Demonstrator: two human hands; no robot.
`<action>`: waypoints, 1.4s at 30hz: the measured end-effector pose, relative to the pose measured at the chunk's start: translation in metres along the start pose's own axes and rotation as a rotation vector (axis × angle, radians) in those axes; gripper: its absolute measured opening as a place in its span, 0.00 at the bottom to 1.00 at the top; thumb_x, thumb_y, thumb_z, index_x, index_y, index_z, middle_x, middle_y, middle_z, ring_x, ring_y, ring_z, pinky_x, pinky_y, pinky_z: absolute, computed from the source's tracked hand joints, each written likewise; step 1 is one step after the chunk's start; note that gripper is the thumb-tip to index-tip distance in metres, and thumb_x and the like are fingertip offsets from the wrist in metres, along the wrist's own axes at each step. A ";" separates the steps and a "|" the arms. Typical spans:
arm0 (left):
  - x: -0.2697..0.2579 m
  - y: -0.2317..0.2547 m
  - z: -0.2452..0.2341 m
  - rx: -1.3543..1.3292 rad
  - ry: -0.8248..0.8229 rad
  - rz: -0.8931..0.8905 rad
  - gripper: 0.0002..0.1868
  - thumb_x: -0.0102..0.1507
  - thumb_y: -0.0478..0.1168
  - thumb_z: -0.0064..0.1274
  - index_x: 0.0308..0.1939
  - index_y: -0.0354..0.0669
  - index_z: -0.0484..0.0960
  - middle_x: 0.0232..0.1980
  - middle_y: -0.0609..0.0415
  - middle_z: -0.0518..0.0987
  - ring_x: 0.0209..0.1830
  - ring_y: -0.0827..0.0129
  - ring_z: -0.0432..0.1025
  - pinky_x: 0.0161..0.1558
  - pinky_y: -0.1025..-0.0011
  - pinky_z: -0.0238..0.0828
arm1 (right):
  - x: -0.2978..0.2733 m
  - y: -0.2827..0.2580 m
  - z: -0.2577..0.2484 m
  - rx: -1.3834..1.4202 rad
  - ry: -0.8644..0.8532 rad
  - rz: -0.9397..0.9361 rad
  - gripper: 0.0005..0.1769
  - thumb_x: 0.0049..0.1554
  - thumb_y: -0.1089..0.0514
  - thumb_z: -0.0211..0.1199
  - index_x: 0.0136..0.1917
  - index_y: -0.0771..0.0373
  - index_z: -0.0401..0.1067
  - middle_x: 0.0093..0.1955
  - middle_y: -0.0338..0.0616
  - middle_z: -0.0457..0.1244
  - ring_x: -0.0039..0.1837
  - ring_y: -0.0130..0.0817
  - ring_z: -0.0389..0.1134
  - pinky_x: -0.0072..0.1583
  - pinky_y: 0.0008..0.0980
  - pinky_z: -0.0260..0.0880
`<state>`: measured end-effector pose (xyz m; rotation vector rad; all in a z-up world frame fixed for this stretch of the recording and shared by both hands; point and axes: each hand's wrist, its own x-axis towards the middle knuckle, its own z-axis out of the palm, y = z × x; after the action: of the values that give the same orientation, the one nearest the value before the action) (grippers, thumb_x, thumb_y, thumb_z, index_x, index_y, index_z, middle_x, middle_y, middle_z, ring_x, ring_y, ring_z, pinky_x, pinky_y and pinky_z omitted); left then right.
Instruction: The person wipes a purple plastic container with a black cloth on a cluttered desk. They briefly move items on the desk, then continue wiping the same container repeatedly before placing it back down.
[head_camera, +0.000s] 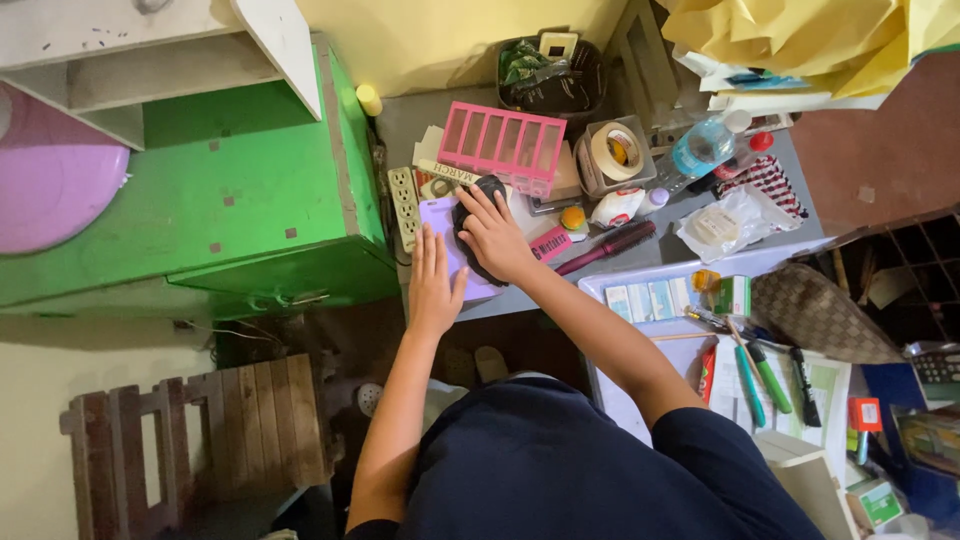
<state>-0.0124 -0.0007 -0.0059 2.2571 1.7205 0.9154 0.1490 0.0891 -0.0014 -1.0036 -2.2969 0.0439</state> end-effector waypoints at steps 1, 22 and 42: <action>0.000 -0.002 0.002 -0.001 -0.003 0.006 0.38 0.71 0.51 0.44 0.74 0.23 0.57 0.80 0.26 0.48 0.81 0.37 0.41 0.77 0.49 0.40 | -0.001 -0.001 0.002 -0.002 0.003 0.005 0.15 0.69 0.45 0.50 0.48 0.57 0.64 0.81 0.46 0.53 0.83 0.44 0.50 0.79 0.52 0.41; -0.004 -0.003 0.011 -0.106 0.055 0.019 0.49 0.70 0.58 0.43 0.77 0.19 0.41 0.79 0.20 0.43 0.79 0.31 0.42 0.76 0.45 0.40 | 0.016 -0.029 -0.016 0.102 -0.091 -0.277 0.33 0.62 0.55 0.57 0.76 0.70 0.59 0.78 0.62 0.54 0.80 0.53 0.54 0.76 0.48 0.54; -0.001 -0.015 0.003 -0.014 -0.192 0.121 0.57 0.63 0.65 0.51 0.76 0.20 0.47 0.79 0.22 0.44 0.82 0.35 0.38 0.78 0.47 0.35 | 0.020 -0.021 0.002 -0.292 -0.106 0.211 0.29 0.63 0.38 0.53 0.77 0.36 0.62 0.79 0.40 0.54 0.80 0.50 0.50 0.60 0.61 0.67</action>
<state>-0.0233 0.0038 -0.0160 2.3746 1.5072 0.7018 0.1240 0.0881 0.0137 -1.4207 -2.3274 -0.1599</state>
